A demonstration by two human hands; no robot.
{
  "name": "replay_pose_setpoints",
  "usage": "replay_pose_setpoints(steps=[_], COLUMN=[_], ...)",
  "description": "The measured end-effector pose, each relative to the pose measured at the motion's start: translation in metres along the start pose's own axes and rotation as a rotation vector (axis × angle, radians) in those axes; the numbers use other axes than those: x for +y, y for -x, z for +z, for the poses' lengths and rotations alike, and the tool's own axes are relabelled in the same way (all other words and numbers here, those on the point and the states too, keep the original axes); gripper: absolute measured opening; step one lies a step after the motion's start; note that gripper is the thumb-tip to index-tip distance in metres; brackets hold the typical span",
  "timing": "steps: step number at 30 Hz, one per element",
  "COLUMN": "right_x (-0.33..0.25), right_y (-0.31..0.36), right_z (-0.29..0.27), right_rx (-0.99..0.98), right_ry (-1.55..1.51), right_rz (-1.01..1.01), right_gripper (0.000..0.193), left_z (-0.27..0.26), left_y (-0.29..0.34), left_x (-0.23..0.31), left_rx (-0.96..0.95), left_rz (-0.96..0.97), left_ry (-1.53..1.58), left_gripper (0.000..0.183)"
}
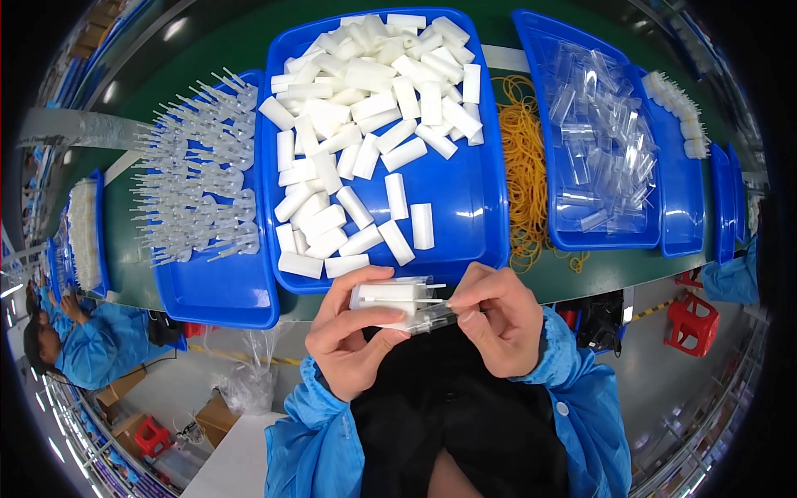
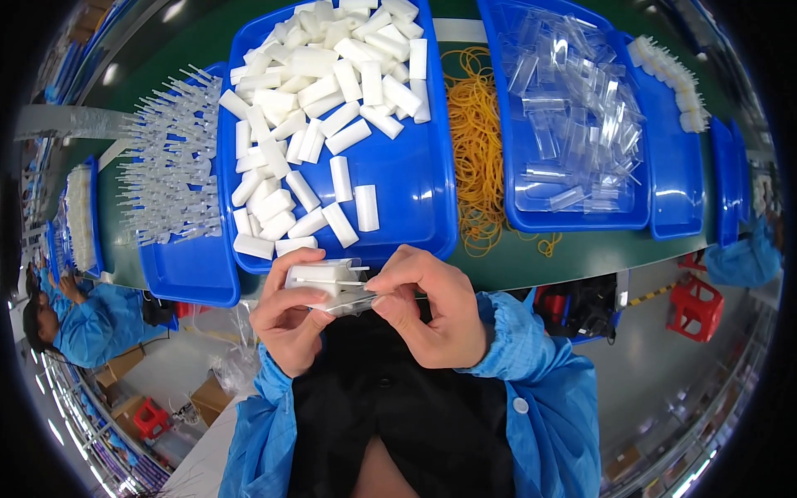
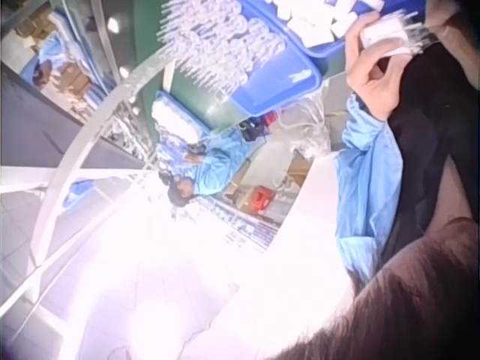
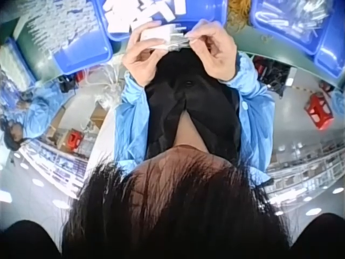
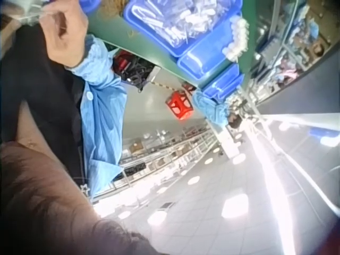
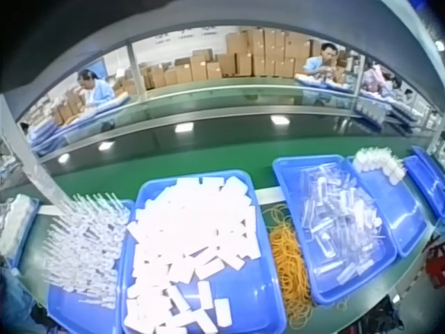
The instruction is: The person assembles parts by sliding white foam sleeves onto the pins of a base component, placing clear plastic covers over the foam sleeves by hand, and securing the assembly with a rubber band.
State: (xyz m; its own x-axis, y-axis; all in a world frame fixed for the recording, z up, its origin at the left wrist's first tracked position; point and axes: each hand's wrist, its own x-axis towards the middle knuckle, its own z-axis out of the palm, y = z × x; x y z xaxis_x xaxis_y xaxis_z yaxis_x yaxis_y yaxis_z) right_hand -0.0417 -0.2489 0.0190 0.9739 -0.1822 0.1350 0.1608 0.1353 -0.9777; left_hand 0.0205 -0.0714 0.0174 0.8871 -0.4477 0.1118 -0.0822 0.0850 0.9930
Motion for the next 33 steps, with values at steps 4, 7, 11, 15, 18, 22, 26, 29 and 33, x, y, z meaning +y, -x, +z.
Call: replay_pose_setpoints(steps=[4,7,11,15,18,22,26,29,33], right_x=[0.002,0.007,0.008,0.006,0.007,0.008,0.004,0.007,0.003], right_y=[-0.003,-0.002,-0.002,-0.003,-0.002,-0.001,-0.004,-0.003,-0.002], right_z=[0.000,0.003,0.003,0.002,0.002,0.005,-0.001,-0.004,0.001], right_rx=[-0.045,-0.005,0.064,0.028,0.015,0.115,-0.040,-0.061,0.137], right_ry=[0.064,0.111,0.165,0.207,0.208,0.052,0.228,0.185,0.020], right_rz=[-0.082,-0.137,-0.197,-0.205,-0.189,-0.138,-0.180,-0.131,-0.055], right_gripper=[0.018,0.019,0.022,0.024,0.024,0.022,0.021,0.019,0.013], left_z=[0.001,0.002,0.002,0.000,0.000,0.002,0.000,0.001,-0.002], left_y=[0.001,0.002,-0.004,-0.002,-0.001,-0.003,0.000,0.000,-0.001], left_x=[0.000,0.001,0.003,0.005,0.005,0.004,0.002,0.003,0.000], left_rx=[0.042,0.068,0.007,0.021,0.021,0.018,0.026,0.030,0.028], left_rz=[-0.041,-0.062,0.028,0.051,0.055,0.057,0.072,0.041,-0.001], left_ry=[0.015,0.012,-0.070,-0.081,-0.107,-0.080,-0.105,-0.075,0.090], left_gripper=[0.021,0.020,0.019,0.018,0.018,0.017,0.018,0.016,0.015])
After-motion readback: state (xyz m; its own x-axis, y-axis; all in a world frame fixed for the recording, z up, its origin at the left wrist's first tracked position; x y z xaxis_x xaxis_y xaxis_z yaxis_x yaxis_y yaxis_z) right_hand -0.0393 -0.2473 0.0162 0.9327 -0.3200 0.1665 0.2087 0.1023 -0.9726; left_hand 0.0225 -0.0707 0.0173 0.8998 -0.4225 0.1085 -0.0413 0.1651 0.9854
